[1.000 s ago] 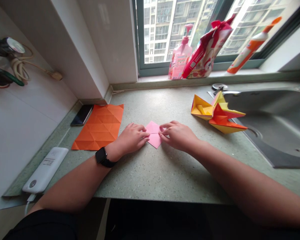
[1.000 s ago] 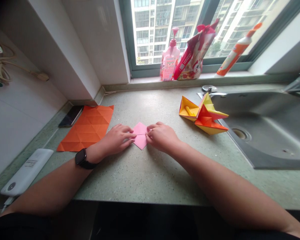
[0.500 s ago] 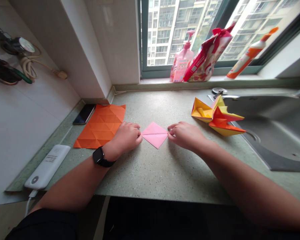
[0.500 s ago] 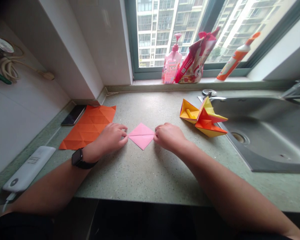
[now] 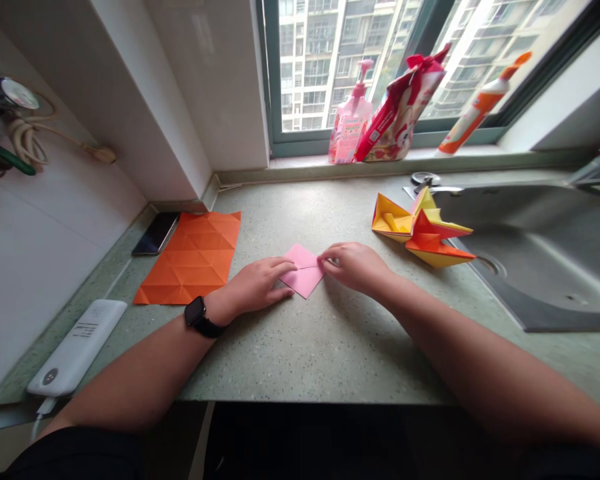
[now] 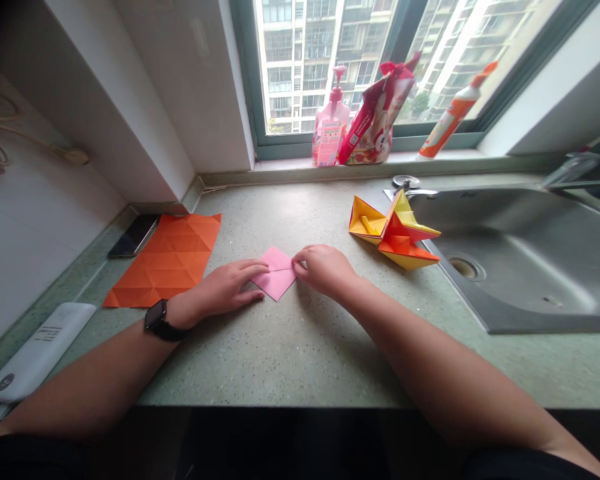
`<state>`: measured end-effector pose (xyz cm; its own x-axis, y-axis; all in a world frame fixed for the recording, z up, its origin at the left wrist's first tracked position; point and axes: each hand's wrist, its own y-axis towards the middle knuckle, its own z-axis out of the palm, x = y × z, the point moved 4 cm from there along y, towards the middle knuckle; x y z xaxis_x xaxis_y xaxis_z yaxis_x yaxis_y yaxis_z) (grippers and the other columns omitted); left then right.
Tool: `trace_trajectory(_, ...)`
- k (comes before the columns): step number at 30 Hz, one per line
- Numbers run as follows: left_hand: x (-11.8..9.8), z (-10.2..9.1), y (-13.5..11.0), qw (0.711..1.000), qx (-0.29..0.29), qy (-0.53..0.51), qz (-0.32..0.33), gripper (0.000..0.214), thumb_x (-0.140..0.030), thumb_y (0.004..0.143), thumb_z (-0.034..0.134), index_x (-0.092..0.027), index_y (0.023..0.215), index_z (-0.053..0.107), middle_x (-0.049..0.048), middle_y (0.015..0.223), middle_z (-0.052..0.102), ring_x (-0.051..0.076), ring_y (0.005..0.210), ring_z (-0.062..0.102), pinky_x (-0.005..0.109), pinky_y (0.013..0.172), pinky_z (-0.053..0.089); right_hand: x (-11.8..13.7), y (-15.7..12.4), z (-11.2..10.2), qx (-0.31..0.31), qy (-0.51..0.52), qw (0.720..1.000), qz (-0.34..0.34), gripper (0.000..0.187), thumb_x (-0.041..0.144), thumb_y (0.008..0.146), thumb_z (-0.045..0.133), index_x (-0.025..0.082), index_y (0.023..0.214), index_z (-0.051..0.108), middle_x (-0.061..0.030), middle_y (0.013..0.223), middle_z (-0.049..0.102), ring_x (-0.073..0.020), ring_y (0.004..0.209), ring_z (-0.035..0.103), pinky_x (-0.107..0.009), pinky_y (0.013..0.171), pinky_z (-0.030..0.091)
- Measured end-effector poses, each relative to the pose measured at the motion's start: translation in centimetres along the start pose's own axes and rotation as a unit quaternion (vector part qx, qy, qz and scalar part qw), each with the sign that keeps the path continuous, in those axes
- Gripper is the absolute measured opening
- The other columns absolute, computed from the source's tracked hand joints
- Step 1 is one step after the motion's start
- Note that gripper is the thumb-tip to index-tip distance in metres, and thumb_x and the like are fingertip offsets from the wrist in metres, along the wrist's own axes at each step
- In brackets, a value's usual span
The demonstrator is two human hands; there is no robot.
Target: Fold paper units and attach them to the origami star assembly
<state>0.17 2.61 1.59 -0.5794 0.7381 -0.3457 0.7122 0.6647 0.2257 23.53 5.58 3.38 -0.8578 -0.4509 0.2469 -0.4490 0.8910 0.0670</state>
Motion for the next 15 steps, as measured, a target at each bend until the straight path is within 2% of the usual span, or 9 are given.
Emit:
trace_trajectory(3, 0.4, 0.1, -0.1, 1.000, 0.004, -0.014, -0.012, 0.047, -0.036, 0.098, 0.079, -0.022, 0.141, 0.066, 0.0152, 0.152, 0.068, 0.034, 0.135, 0.069, 0.049, 0.110, 0.059, -0.1, 0.3, 0.2, -0.008, 0.081, 0.996, 0.029, 0.029, 0.024, 0.102, 0.064, 0.025, 0.121, 0.086, -0.0088, 0.117, 0.086, -0.0293, 0.108, 0.080, -0.041, 0.096, 0.061)
trace_trajectory(6, 0.5, -0.1, -0.2, 1.000, 0.002, -0.026, -0.013, 0.050, -0.038, 0.098, 0.078, -0.025, 0.144, 0.064, 0.0141, 0.155, 0.065, 0.034, 0.138, 0.068, 0.049, 0.112, 0.058, -0.6, 0.5, 0.7, -0.017, 0.173, 0.983, 0.062, 0.042, 0.013, 0.093, 0.069, 0.024, 0.132, 0.082, -0.0094, 0.116, 0.085, -0.0268, 0.102, 0.081, -0.041, 0.096, 0.063)
trace_trajectory(10, 0.5, -0.4, -0.2, 0.999, 0.010, -0.039, -0.009, 0.052, -0.040, 0.099, 0.075, -0.025, 0.147, 0.061, 0.0140, 0.158, 0.064, 0.034, 0.140, 0.067, 0.049, 0.113, 0.057, -1.1, 0.7, 1.2, -0.018, 0.283, 0.957, 0.062, 0.054, 0.002, 0.083, 0.070, 0.025, 0.130, 0.082, -0.0107, 0.126, 0.080, -0.0224, 0.092, 0.080, -0.037, 0.088, 0.066)
trace_trajectory(13, 0.5, -0.6, -0.2, 0.999, 0.009, -0.044, -0.005, 0.052, -0.038, 0.098, 0.076, -0.025, 0.146, 0.062, 0.0146, 0.159, 0.064, 0.034, 0.142, 0.066, 0.049, 0.114, 0.057, -1.4, 0.9, 1.5, -0.030, 0.342, 0.936, 0.076, 0.052, 0.004, 0.079, 0.073, 0.026, 0.124, 0.083, -0.0117, 0.135, 0.075, -0.0215, 0.090, 0.079, -0.033, 0.076, 0.066)
trace_trajectory(15, 0.5, -0.6, -0.2, 0.999, 0.007, -0.048, 0.000, 0.054, -0.037, 0.097, 0.078, -0.024, 0.147, 0.062, 0.0154, 0.158, 0.064, 0.035, 0.143, 0.065, 0.050, 0.115, 0.057, -1.4, 1.0, 1.7, -0.035, 0.397, 0.913, 0.090, 0.047, 0.007, 0.077, 0.074, 0.025, 0.119, 0.084, -0.0112, 0.132, 0.075, -0.0214, 0.089, 0.077, -0.031, 0.068, 0.064)
